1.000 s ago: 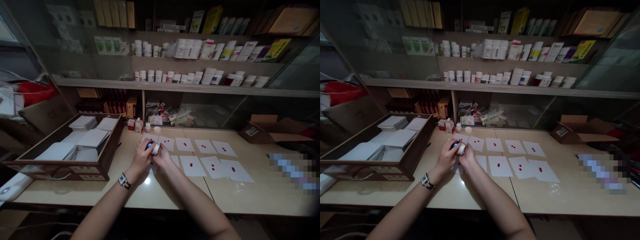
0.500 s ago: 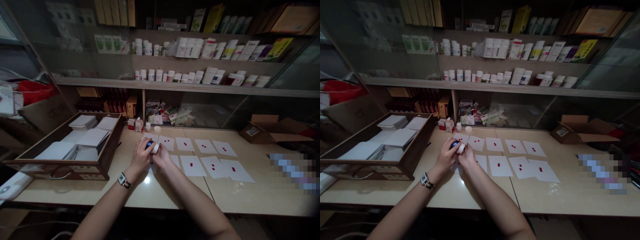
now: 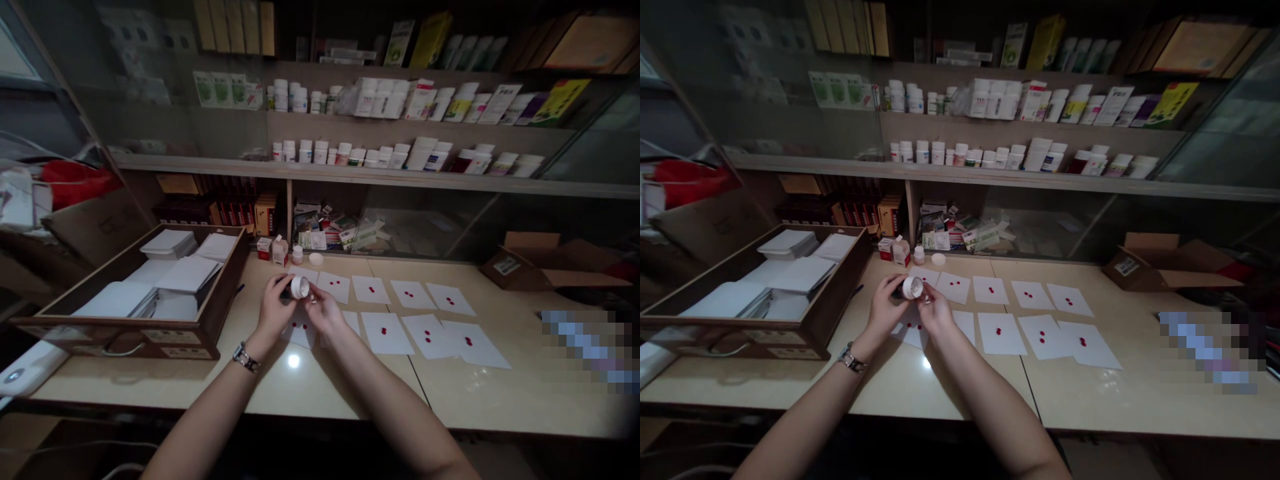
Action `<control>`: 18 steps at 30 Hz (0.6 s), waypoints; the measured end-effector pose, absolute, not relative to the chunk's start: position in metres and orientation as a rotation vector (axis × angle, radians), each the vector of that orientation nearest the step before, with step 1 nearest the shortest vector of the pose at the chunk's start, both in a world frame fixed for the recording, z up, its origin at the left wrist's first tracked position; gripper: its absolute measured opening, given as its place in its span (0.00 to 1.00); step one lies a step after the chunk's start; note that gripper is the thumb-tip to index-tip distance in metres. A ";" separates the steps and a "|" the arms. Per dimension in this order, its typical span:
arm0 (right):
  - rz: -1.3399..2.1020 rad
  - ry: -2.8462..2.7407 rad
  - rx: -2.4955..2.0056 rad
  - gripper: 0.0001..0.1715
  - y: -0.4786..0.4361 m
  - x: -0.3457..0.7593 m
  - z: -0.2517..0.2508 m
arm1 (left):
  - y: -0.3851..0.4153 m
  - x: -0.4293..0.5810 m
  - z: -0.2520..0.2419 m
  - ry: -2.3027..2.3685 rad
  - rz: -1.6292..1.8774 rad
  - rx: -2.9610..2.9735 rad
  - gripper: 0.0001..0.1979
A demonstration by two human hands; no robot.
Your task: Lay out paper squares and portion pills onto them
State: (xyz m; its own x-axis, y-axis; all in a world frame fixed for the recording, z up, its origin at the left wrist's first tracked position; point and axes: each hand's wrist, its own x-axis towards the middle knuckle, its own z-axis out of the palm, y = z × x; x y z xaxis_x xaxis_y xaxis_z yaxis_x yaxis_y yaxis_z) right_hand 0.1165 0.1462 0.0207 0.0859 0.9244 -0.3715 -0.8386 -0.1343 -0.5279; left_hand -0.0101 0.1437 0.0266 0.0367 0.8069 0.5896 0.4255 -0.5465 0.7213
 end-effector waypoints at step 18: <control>1.143 -1.170 -0.921 0.25 0.214 0.127 0.010 | 0.164 -0.031 0.025 1.285 1.620 1.619 0.24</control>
State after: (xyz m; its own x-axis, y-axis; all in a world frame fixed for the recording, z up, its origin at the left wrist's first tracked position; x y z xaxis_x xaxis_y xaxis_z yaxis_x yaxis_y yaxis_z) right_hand 0.1268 0.2138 0.0101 0.0118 0.9786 0.2055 -0.1822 0.2042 -0.9618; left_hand -0.0309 0.1635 0.0251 -0.1597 0.8681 0.4699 0.2602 -0.4222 0.8684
